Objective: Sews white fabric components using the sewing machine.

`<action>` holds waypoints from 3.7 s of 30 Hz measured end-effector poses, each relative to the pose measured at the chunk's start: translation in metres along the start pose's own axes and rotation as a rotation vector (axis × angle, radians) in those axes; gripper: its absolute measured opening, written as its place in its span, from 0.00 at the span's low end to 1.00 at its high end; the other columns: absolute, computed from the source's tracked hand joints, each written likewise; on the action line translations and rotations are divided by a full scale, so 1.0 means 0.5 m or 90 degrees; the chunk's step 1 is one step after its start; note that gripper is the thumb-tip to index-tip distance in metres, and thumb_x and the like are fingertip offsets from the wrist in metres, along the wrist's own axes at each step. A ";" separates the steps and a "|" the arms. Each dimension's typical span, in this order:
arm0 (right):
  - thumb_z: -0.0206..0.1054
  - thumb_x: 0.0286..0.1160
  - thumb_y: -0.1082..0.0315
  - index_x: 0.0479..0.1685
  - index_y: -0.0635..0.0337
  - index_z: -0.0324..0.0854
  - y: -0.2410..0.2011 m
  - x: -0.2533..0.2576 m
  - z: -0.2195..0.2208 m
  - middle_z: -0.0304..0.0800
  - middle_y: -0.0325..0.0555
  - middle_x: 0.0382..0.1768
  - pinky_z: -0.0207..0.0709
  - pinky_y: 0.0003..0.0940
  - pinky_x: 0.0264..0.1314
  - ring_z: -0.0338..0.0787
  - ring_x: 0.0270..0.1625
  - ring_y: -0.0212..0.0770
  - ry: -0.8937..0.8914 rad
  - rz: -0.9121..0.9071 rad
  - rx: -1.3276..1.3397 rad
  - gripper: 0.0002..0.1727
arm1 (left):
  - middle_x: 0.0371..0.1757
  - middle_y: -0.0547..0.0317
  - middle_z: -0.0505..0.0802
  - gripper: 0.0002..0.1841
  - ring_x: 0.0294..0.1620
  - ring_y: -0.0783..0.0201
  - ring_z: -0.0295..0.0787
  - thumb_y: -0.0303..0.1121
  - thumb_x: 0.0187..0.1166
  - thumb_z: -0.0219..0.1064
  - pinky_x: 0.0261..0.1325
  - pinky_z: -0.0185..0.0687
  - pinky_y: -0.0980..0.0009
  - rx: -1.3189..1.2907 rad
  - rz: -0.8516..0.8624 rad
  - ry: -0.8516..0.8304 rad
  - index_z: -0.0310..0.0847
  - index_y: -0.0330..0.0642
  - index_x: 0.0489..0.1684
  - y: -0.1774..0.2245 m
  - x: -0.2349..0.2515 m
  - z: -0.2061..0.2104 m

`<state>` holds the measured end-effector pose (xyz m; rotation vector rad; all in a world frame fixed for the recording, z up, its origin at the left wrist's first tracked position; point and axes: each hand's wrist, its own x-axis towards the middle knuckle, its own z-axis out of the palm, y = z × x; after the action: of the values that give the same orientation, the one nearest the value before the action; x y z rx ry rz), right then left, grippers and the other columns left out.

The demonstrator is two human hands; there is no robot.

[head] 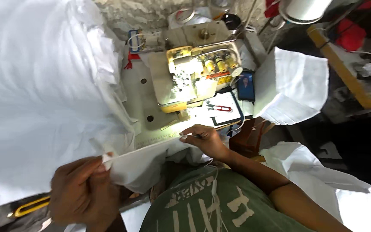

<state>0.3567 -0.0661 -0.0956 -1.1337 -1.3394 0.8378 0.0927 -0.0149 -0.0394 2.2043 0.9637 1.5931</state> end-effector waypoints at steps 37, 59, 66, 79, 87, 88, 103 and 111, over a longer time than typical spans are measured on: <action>0.72 0.68 0.80 0.34 0.69 0.90 0.139 -0.083 -0.047 0.91 0.41 0.34 0.82 0.19 0.44 0.86 0.36 0.22 0.208 0.231 0.049 0.02 | 0.43 0.36 0.93 0.11 0.51 0.38 0.88 0.31 0.82 0.67 0.60 0.78 0.48 0.034 0.049 -0.302 0.93 0.32 0.41 -0.182 0.125 0.424; 0.73 0.71 0.75 0.34 0.66 0.90 0.137 -0.076 -0.062 0.90 0.39 0.33 0.80 0.17 0.41 0.84 0.33 0.20 0.137 0.320 0.042 0.03 | 0.41 0.40 0.94 0.09 0.47 0.41 0.89 0.33 0.78 0.71 0.56 0.77 0.48 0.053 0.059 -0.291 0.95 0.36 0.39 -0.204 0.109 0.413; 0.72 0.72 0.75 0.34 0.66 0.90 0.133 -0.078 -0.055 0.90 0.36 0.29 0.78 0.17 0.37 0.81 0.29 0.18 0.157 0.296 0.022 0.03 | 0.46 0.38 0.95 0.07 0.52 0.39 0.90 0.25 0.73 0.71 0.61 0.76 0.44 0.050 -0.027 -0.288 0.91 0.30 0.41 -0.186 0.122 0.409; 0.71 0.70 0.77 0.35 0.63 0.89 0.118 -0.056 -0.071 0.90 0.34 0.31 0.81 0.16 0.36 0.84 0.30 0.19 0.202 0.227 0.026 0.02 | 0.51 0.31 0.93 0.10 0.62 0.32 0.89 0.28 0.81 0.65 0.67 0.78 0.40 0.299 0.020 -0.307 0.92 0.31 0.42 -0.095 0.029 0.403; 0.69 0.73 0.75 0.35 0.62 0.87 0.109 -0.026 -0.074 0.88 0.33 0.31 0.80 0.16 0.34 0.83 0.29 0.20 0.213 0.219 -0.007 0.03 | 0.60 0.34 0.92 0.13 0.67 0.35 0.86 0.30 0.82 0.63 0.69 0.77 0.43 0.319 0.015 -0.281 0.91 0.32 0.52 -0.111 0.044 0.427; 0.69 0.74 0.75 0.36 0.62 0.87 0.108 -0.024 -0.075 0.89 0.33 0.32 0.80 0.16 0.35 0.83 0.30 0.20 0.214 0.222 -0.008 0.03 | 0.62 0.37 0.92 0.13 0.68 0.37 0.86 0.30 0.82 0.63 0.69 0.77 0.44 0.324 0.018 -0.278 0.91 0.33 0.54 -0.112 0.045 0.429; 0.69 0.73 0.77 0.38 0.64 0.86 0.098 -0.030 -0.040 0.87 0.31 0.27 0.77 0.13 0.30 0.79 0.24 0.16 0.257 0.185 -0.016 0.02 | 0.55 0.37 0.95 0.15 0.69 0.35 0.87 0.32 0.85 0.61 0.75 0.71 0.37 0.303 -0.007 -0.319 0.91 0.30 0.49 -0.096 0.027 0.406; 0.65 0.80 0.74 0.42 0.67 0.85 0.108 0.052 -0.015 0.85 0.36 0.30 0.74 0.15 0.32 0.77 0.26 0.19 0.210 0.176 -0.056 0.05 | 0.74 0.32 0.84 0.19 0.81 0.38 0.76 0.20 0.85 0.50 0.89 0.53 0.43 0.118 -0.078 -0.438 0.77 0.23 0.70 -0.207 0.141 0.385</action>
<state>0.3744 -0.0273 -0.1380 -1.4790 -0.9666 0.7533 0.2441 0.1402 -0.1149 2.4795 1.0155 0.6149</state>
